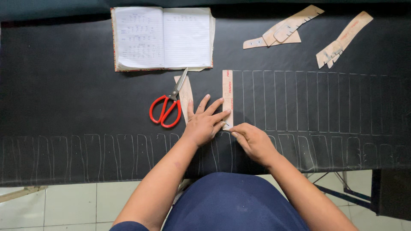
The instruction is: The person uses a ruler and chalk to draw straight lines on a large sheet of black material laid on a table. They repeatedly reposition the ruler and draw lines across the surface, creating a grid of parallel markings.
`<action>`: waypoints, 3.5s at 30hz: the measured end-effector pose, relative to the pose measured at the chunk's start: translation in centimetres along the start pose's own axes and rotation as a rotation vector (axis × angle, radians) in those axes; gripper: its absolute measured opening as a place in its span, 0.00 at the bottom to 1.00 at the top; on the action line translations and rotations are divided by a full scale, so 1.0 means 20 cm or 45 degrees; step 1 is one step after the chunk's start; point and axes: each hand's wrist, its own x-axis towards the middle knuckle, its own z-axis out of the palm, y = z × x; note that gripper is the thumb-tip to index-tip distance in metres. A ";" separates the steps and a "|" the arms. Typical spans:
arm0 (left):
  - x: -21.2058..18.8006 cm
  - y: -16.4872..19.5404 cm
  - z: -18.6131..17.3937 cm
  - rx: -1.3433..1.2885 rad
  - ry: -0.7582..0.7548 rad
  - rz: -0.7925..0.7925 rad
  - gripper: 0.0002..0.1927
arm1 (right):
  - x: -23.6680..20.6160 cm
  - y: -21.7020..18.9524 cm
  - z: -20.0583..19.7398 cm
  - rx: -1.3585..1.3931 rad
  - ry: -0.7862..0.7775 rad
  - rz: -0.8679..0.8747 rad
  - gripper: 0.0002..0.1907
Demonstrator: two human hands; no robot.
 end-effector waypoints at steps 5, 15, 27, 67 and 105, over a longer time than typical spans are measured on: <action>0.00 0.03 0.01 0.060 0.033 0.045 0.21 | -0.03 -0.07 -0.11 -0.239 0.266 -0.152 0.07; 0.19 0.45 0.52 0.360 -0.499 0.053 0.18 | 0.32 -0.09 -0.19 -0.239 -0.008 -0.330 0.08; 0.13 0.49 0.55 0.684 -0.699 0.266 0.22 | 0.35 -0.04 -0.06 -0.309 -0.241 -0.241 0.10; 0.12 0.25 0.10 -0.109 -0.270 0.034 0.09 | 0.73 0.20 -0.20 -0.235 0.485 -0.088 0.08; -0.06 -0.12 -0.08 -0.165 -0.076 0.013 0.35 | 0.31 0.09 0.07 -0.357 0.048 0.130 0.27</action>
